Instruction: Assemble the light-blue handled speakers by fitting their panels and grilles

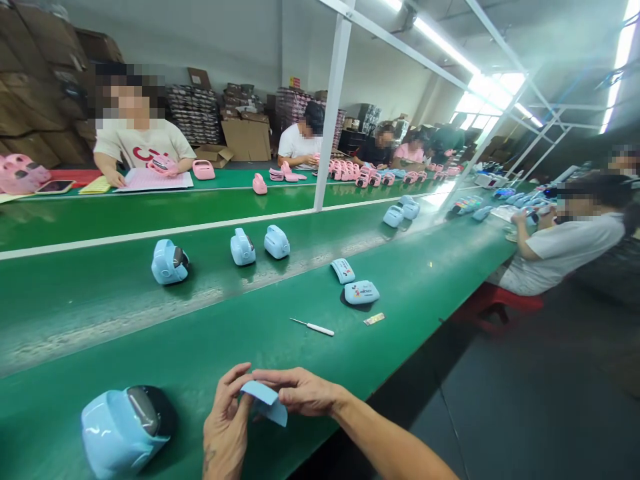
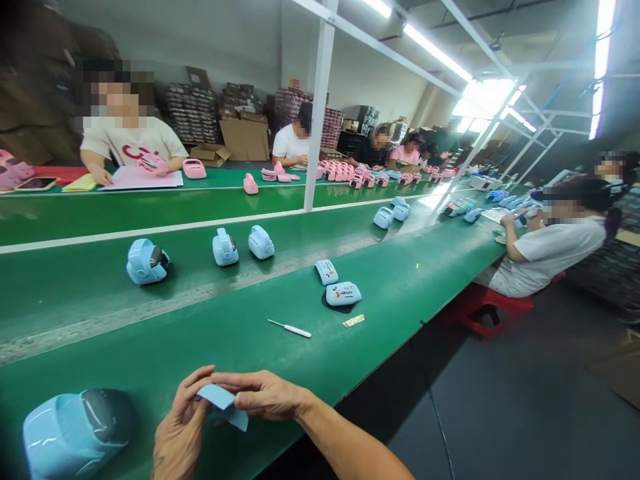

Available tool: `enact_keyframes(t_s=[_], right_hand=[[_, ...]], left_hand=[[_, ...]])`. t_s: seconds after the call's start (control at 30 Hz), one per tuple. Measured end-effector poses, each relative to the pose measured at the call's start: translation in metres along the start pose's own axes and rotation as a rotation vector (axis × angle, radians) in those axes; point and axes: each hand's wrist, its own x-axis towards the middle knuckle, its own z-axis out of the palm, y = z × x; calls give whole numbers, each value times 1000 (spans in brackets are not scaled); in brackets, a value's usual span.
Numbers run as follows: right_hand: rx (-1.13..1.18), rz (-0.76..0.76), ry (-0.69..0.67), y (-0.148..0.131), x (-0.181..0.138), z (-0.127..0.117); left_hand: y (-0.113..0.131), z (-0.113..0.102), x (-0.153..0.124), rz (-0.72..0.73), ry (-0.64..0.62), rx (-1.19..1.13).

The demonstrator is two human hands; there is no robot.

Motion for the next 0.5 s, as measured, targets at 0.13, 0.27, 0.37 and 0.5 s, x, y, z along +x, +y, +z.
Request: enact_keyframes(t_s=[0.13,0.27,0.37,0.5], right_hand=[[-184,79,-27,-9,-7,-14],[-665,11,288,-68,-12,-53],[-1293,137,918,-136,-13,-97],[-1430,296,1211,-192,-3,-146]], left_hand=[[-14,2,9,-34,-112,-51],[-29,-5,11,-44,-85,-26],[-31,-16,5,32,-95,141],[-24,-22,1,120,-167,287]])
